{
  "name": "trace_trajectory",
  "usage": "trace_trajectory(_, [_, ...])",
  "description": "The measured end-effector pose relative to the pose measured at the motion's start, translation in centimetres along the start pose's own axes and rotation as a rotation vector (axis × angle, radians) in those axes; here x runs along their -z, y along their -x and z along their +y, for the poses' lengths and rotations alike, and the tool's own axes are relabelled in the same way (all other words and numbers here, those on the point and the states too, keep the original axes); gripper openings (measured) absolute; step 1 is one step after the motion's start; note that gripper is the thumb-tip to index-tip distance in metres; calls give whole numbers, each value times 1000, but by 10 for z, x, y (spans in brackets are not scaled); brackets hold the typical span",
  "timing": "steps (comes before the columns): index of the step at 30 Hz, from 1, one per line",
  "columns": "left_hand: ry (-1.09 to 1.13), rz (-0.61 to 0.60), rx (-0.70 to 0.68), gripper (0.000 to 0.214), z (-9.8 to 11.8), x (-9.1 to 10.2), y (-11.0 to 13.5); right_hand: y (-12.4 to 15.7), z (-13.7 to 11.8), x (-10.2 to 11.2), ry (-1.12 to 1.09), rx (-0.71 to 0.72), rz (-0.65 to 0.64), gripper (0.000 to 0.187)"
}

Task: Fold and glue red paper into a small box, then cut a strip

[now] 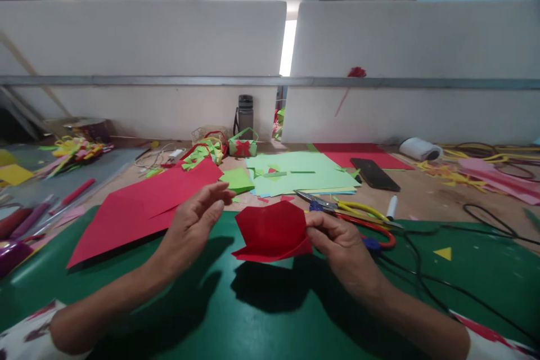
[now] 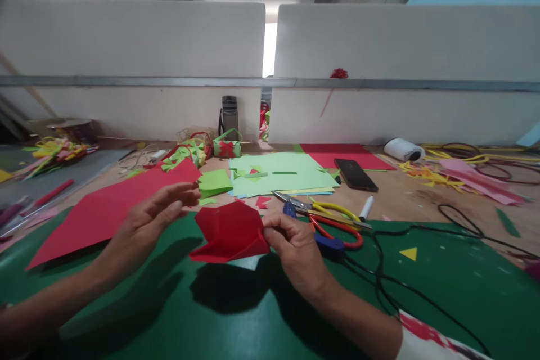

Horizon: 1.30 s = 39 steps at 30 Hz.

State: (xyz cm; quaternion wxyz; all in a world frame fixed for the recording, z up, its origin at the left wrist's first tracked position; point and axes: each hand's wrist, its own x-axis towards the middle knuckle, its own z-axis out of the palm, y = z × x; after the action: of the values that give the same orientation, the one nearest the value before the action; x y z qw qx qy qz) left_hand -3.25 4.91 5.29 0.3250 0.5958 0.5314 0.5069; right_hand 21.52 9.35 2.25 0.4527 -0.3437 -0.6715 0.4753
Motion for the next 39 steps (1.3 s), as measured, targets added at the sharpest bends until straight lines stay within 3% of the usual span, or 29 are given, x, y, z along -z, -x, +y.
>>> trace_trajectory(3, [258,-184,244,35,-17,-3,0,-1,9,-6,-258,-183,27,21])
trace_trajectory(5, [413,-250,325,33,-27,-5,2,-1,13,-9,-383,-266,59,26])
trace_trajectory(10, [564,-203,262,35,-36,-10,9,-3,9,-14,-500,-391,128,35])
trace_trajectory(13, [517,-273,226,41,-32,-13,13,-4,5,-15,-514,-433,141,37])
trace_trajectory(17, [466,-330,272,34,-30,-17,15,-2,3,-17,-550,-467,129,36])
trace_trajectory(24, [287,-242,302,24,-28,-19,13,3,2,-16,-489,-427,38,33])
trace_trajectory(32, [175,-124,227,19,-26,-20,14,4,-8,-13,-318,-212,25,52])
trace_trajectory(35, [130,-92,212,18,-23,-22,15,7,-9,-16,-244,-212,-12,45])
trace_trajectory(39, [113,-72,236,21,-20,-24,17,9,-6,-19,-94,-222,35,26])
